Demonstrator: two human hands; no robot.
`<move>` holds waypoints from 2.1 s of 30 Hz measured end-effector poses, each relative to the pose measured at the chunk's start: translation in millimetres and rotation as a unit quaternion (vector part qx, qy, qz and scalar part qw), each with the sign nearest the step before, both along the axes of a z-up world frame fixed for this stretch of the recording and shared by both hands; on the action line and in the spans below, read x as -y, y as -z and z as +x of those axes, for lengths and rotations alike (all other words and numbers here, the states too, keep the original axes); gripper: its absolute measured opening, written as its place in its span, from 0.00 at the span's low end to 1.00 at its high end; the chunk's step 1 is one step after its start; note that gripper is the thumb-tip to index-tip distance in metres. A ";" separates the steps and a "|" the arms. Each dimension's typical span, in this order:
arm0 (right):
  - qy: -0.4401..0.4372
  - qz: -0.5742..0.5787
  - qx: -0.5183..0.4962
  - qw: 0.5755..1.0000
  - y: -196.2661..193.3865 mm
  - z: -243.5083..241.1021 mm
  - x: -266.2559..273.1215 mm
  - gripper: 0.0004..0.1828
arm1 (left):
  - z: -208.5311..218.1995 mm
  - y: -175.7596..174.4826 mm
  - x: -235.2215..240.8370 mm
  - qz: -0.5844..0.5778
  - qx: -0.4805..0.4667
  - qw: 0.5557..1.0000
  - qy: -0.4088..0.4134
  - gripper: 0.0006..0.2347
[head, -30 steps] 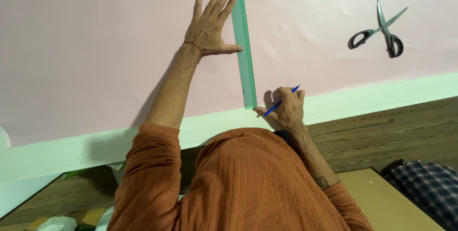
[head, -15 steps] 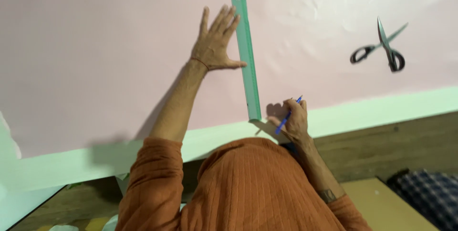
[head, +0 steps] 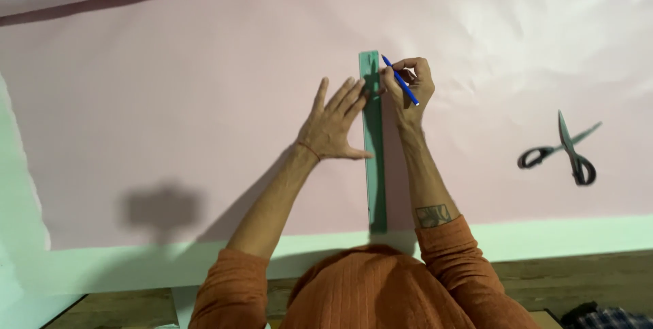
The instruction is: Measuring and marking a roll of pink leather on a table.
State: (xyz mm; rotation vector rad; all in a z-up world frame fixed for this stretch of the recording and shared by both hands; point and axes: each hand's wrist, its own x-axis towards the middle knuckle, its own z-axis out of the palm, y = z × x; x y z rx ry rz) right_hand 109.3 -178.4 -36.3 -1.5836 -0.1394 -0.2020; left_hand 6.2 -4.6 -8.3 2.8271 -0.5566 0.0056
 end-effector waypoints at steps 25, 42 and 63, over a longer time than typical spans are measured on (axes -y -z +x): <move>0.032 -0.131 -0.014 0.991 10.1 -4.2 -0.6 0.12 | 1.2 1.1 -1.5 -0.006 0.006 1.000 -0.001 0.53; 0.047 -0.134 -0.017 0.990 3.2 -5.7 -6.5 0.12 | 1.8 -1.7 -0.6 -0.009 0.006 1.000 -0.004 0.53; 0.077 0.097 -0.110 0.986 -10.0 -20.7 36.4 0.11 | -33.9 -10.6 -26.4 -0.034 -0.032 0.997 -0.069 0.54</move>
